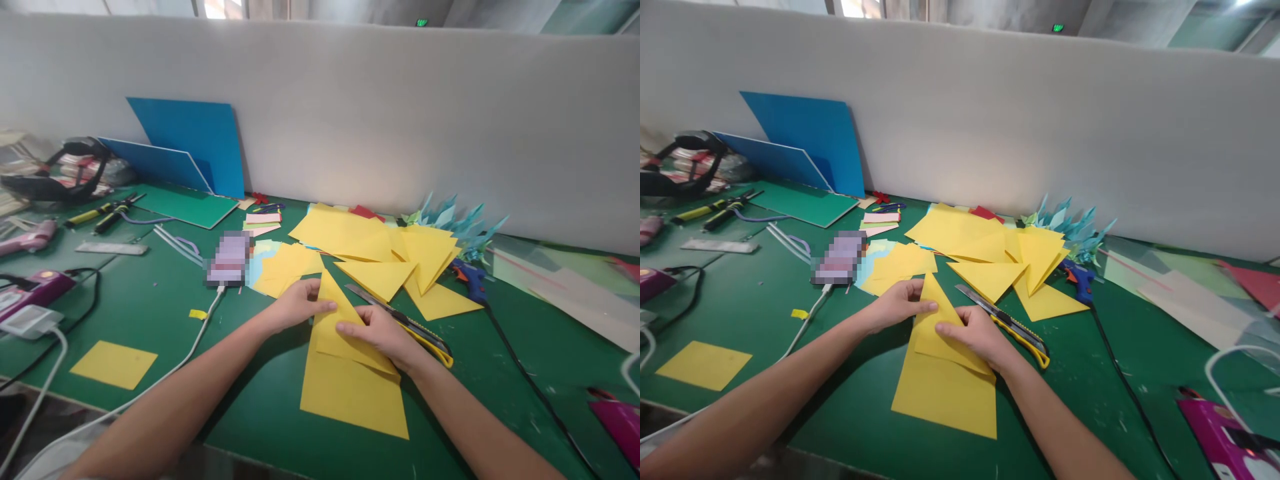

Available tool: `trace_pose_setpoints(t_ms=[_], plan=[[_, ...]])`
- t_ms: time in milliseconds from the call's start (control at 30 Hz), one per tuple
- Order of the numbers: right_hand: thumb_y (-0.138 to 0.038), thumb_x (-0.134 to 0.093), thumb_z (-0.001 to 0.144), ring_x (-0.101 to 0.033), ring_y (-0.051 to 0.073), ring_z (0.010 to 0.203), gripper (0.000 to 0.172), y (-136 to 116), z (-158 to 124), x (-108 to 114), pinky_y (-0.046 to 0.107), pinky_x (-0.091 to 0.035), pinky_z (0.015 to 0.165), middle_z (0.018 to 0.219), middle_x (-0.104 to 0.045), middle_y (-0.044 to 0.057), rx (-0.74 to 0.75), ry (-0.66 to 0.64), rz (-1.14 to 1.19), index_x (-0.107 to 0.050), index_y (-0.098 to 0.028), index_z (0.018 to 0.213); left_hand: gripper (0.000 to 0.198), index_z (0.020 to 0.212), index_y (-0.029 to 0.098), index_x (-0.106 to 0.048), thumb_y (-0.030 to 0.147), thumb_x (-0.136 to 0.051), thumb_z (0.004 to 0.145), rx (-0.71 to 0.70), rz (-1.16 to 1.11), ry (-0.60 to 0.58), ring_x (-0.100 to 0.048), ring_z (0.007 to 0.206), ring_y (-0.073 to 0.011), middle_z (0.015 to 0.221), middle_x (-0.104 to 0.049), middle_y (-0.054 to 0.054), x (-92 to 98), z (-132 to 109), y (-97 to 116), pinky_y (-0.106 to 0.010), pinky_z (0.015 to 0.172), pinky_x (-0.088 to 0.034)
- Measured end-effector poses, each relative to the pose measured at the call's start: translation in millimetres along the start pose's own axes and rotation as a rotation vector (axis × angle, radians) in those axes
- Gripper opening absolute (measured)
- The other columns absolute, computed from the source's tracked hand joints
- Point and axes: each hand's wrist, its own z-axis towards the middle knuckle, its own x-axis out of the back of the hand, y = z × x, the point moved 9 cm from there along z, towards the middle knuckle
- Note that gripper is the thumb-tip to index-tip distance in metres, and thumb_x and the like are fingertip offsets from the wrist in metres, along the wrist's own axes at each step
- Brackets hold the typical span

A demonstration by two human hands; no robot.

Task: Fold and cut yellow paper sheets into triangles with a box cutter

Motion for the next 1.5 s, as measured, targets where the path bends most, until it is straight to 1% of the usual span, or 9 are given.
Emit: trace_pose_setpoints(t_ms=[133,233,333,600,800,1000,1133,1300,1500], plan=[[-0.048,-0.080,0.051,-0.069,0.026,0.076,0.047,-4,8,-2,0.034,-0.053,0.069,0.077,-0.073,0.006,-0.003,0.042,0.010,-0.069,-0.014,0.081,0.025,0.081,0.014,-0.064,0.027,-0.074,0.062,0.029,0.061,0.104,-0.064,0.075,-0.0184,0.083,-0.070,-0.005,12.2,-6,-1,-0.029,0.066,-0.049],[-0.046,-0.081,0.051,-0.069,0.027,0.077,0.048,-5,11,-5,0.035,-0.053,0.070,0.080,-0.073,0.007,0.004,0.050,0.044,-0.070,-0.013,0.084,0.028,0.081,0.014,-0.061,0.027,-0.075,0.060,0.122,0.070,0.195,-0.061,0.062,-0.0150,0.070,-0.066,-0.001,22.7,-19,-14,-0.027,0.058,-0.046],[-0.044,-0.081,0.051,-0.069,0.026,0.077,0.049,-7,11,-6,0.034,-0.053,0.069,0.082,-0.074,0.007,0.015,0.069,0.065,-0.070,-0.012,0.087,0.033,0.082,0.015,-0.058,0.029,-0.076,0.059,0.172,0.038,0.254,-0.057,0.055,-0.0117,0.062,-0.060,0.004,28.1,-31,-25,-0.026,0.056,-0.045],[-0.043,-0.083,0.046,-0.068,0.025,0.074,0.050,-7,12,-3,0.033,-0.052,0.067,0.080,-0.073,0.006,-0.010,0.080,0.056,-0.067,-0.015,0.084,0.028,0.074,0.015,-0.058,0.030,-0.075,0.057,0.110,0.056,0.274,-0.053,0.054,-0.0109,0.061,-0.058,0.003,30.2,-28,-30,-0.025,0.054,-0.042],[-0.049,-0.081,0.050,-0.066,0.018,0.062,0.046,0,19,-2,0.027,-0.049,0.059,0.074,-0.073,0.005,-0.055,-0.018,0.081,-0.068,-0.014,0.077,0.023,0.073,0.016,-0.061,0.029,-0.072,0.058,0.078,0.135,0.293,-0.054,0.058,-0.0126,0.061,-0.059,0.002,34.6,-27,-25,-0.024,0.054,-0.041],[-0.049,-0.080,0.049,-0.066,0.021,0.064,0.046,-4,20,-1,0.029,-0.049,0.060,0.073,-0.072,0.005,-0.044,0.036,-0.001,-0.069,-0.013,0.074,0.030,0.078,0.017,-0.056,0.025,-0.074,0.056,0.084,0.096,0.331,-0.056,0.058,-0.0123,0.063,-0.060,0.003,38.8,-31,-28,-0.024,0.054,-0.042],[-0.044,-0.080,0.049,-0.066,0.023,0.065,0.040,-7,20,-3,0.030,-0.049,0.059,0.071,-0.072,0.004,-0.024,0.074,-0.026,-0.068,-0.014,0.073,0.030,0.073,0.018,-0.051,0.027,-0.074,0.055,0.044,0.061,0.363,-0.054,0.057,-0.0109,0.061,-0.056,0.005,40.0,-37,-27,-0.023,0.055,-0.040],[-0.042,-0.079,0.049,-0.066,0.025,0.069,0.037,-9,21,-9,0.031,-0.050,0.060,0.073,-0.072,0.004,0.019,0.088,-0.035,-0.068,-0.014,0.072,0.031,0.072,0.018,-0.053,0.030,-0.075,0.054,0.066,0.030,0.414,-0.056,0.062,-0.0125,0.065,-0.058,0.003,42.6,-51,-28,-0.025,0.059,-0.042],[-0.042,-0.080,0.050,-0.064,0.023,0.064,0.038,-3,17,-10,0.030,-0.048,0.057,0.069,-0.070,0.003,0.008,0.099,0.010,-0.068,-0.014,0.071,0.030,0.072,0.019,-0.052,0.029,-0.075,0.055,0.053,0.034,0.446,-0.057,0.064,-0.0125,0.067,-0.060,0.002,41.2,-58,-28,-0.025,0.061,-0.044]])
